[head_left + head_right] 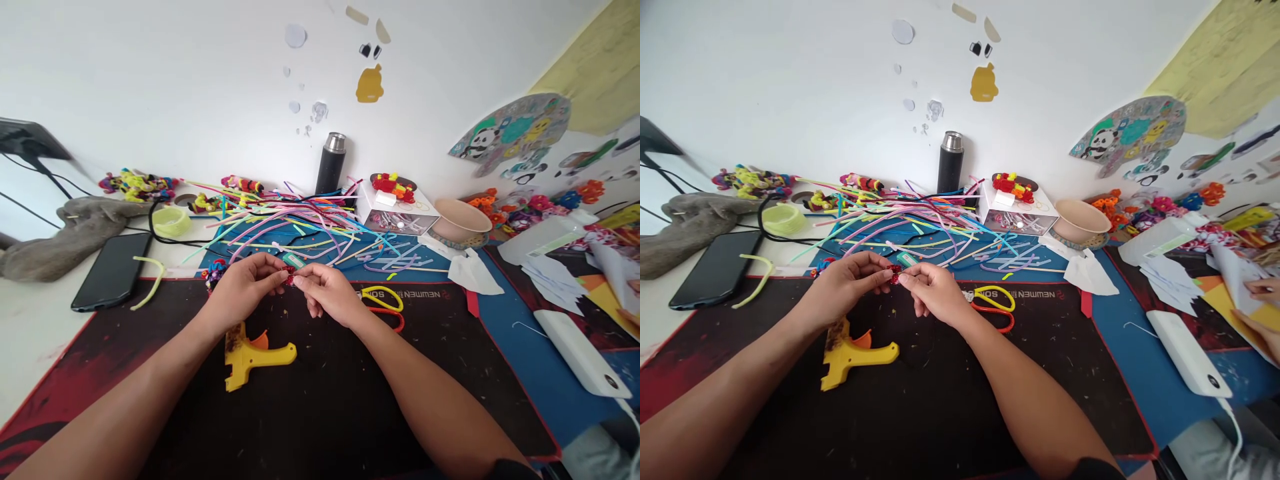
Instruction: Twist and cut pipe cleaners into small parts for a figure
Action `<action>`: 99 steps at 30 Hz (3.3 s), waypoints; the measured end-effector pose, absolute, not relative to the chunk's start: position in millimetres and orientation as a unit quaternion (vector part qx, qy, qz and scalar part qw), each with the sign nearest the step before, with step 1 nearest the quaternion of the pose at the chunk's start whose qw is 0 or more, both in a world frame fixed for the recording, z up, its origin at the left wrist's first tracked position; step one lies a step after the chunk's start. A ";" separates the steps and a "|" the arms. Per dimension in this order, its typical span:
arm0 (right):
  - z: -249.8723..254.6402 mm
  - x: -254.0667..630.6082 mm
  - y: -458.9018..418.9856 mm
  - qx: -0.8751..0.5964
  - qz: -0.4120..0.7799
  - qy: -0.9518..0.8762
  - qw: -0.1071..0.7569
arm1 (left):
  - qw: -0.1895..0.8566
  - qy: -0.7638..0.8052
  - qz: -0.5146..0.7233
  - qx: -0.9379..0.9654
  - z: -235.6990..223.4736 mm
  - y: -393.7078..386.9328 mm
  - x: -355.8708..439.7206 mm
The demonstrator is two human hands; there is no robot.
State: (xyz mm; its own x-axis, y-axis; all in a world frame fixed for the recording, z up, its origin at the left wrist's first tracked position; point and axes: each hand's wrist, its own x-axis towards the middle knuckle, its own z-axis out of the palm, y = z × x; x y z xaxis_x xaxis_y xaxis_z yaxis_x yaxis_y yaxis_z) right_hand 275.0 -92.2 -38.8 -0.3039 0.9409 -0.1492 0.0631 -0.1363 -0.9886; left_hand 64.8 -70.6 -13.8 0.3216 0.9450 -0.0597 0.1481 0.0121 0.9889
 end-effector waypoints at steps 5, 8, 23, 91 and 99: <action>-43.6 271.8 -92.2 -0.480 0.570 -0.552 0.374 | 0.559 0.449 0.355 0.600 -19.1 -70.2 66.9; -42.4 272.1 -92.6 -0.483 0.563 -0.557 0.374 | 0.584 0.442 0.353 0.583 -20.1 -68.2 67.4; -41.4 273.5 -92.1 -0.475 0.593 -0.543 0.358 | 0.627 0.438 0.335 0.550 -19.2 -66.6 63.2; -39.8 272.1 -93.3 -0.447 0.631 -0.489 0.404 | 0.655 0.450 0.377 0.475 -22.6 -68.9 67.8; -40.9 272.8 -92.8 -0.447 0.616 -0.493 0.422 | 0.688 0.441 0.358 0.451 -22.8 -71.5 69.6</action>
